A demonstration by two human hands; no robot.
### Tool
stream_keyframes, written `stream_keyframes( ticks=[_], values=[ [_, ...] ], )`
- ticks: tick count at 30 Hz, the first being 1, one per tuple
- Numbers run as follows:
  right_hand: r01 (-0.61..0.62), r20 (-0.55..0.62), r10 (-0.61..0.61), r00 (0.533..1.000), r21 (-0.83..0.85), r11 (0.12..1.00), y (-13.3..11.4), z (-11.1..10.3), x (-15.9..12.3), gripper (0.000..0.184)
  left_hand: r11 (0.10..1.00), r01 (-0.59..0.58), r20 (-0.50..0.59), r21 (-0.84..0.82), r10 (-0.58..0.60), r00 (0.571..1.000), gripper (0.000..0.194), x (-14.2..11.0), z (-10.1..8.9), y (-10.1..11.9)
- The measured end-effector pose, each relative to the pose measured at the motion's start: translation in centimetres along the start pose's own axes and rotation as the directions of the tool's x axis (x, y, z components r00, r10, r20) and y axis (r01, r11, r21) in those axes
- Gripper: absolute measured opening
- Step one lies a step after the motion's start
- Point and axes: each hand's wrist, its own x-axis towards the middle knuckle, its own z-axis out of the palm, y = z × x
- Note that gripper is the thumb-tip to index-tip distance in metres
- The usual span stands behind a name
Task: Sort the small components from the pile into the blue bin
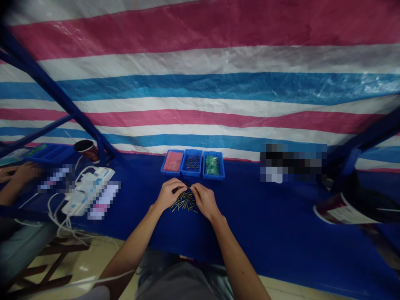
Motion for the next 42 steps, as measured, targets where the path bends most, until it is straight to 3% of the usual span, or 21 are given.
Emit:
stream_keyframes(
  ticks=[27, 42],
  values=[
    [0.035, -0.055, -0.034, 0.998, 0.003, 0.999, 0.04, 0.46, -0.09, 0.022, 1.000, -0.017, 0.048, 0.009, 0.017, 0.999, 0.014, 0.10, -0.11, 0.39],
    [0.031, -0.018, -0.031, 0.999, 0.002, 1.000, -0.21, 0.24, 0.01, 0.020, 1.000, -0.018, 0.042, 0.012, 0.018, 0.999, 0.013, 0.09, -0.03, 0.34]
  ],
)
